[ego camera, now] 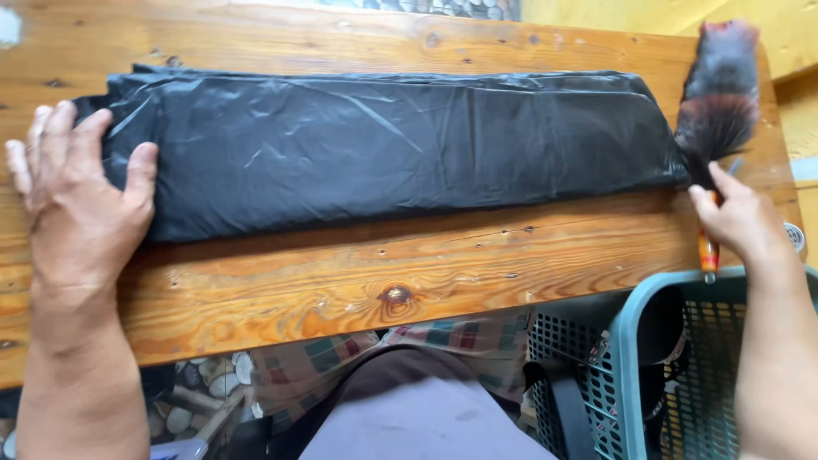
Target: The person unzips a small bag, removes a black garment, and uses a duster to wipe the table and the item before folding the garment on the wooden table.
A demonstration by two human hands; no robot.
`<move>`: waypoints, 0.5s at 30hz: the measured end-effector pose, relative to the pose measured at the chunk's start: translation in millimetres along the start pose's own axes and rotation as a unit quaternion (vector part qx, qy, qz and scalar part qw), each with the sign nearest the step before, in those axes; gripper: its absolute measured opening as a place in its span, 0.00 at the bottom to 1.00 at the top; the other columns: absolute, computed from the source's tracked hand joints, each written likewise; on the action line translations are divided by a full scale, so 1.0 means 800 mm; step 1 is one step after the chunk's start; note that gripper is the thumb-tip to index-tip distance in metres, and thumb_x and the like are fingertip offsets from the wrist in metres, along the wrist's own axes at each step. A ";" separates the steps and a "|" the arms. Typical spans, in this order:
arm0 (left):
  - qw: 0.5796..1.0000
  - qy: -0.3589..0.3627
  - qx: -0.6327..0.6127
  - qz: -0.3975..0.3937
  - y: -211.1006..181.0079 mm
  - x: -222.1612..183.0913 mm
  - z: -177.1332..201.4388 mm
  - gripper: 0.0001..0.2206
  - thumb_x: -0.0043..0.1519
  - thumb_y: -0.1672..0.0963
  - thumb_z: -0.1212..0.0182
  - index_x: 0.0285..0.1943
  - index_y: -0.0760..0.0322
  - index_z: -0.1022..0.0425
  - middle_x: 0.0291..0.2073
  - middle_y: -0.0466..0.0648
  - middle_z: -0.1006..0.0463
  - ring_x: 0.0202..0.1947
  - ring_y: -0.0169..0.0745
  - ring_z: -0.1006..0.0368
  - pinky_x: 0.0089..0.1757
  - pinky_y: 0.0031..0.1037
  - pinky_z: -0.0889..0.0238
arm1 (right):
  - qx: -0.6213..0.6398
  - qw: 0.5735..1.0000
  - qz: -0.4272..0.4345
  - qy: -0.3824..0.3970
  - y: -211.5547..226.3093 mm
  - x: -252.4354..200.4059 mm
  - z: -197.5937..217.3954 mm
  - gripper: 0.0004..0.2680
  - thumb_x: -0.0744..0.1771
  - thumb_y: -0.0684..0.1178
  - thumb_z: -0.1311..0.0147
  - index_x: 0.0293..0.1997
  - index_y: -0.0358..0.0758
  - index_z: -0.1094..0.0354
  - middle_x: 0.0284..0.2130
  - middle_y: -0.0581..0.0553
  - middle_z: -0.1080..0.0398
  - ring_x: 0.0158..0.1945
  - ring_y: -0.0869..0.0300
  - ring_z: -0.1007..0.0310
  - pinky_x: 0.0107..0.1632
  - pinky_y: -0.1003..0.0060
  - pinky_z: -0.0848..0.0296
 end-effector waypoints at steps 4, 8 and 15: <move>0.999 -0.016 0.029 -0.019 -0.013 0.004 0.016 0.21 0.78 0.57 0.33 0.71 0.88 0.21 0.72 0.82 0.32 0.72 0.79 0.42 0.68 0.53 0.49 | -0.039 0.999 0.010 -0.028 -0.036 0.059 -0.010 0.25 0.70 0.61 0.59 0.79 0.47 0.44 0.60 0.16 0.34 0.61 0.24 0.36 0.59 0.40 0.39; 0.999 -0.003 0.030 0.024 -0.041 0.018 0.031 0.26 0.77 0.58 0.37 0.76 0.96 0.29 0.73 0.81 0.39 0.70 0.80 0.41 0.66 0.50 0.50 | -0.075 0.997 -0.007 -0.014 -0.001 0.053 0.014 0.25 0.71 0.62 0.63 0.80 0.48 0.48 0.64 0.17 0.37 0.65 0.27 0.39 0.61 0.36 0.40; 0.992 0.060 -0.020 -0.105 -0.199 0.072 -0.013 0.31 0.77 0.48 0.54 0.77 0.84 0.33 0.77 0.75 0.41 0.78 0.70 0.54 0.67 0.65 0.73 | -0.030 0.869 0.370 -0.326 0.206 -0.005 0.007 0.22 0.71 0.52 0.43 0.74 0.31 0.37 0.64 0.32 0.35 0.61 0.38 0.34 0.59 0.45 0.39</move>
Point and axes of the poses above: each hand's wrist, its own x-axis towards the middle knuckle, its own z-axis out of the back of the hand, y = z × x, the point moved 4 cm from there along x, towards the middle knuckle
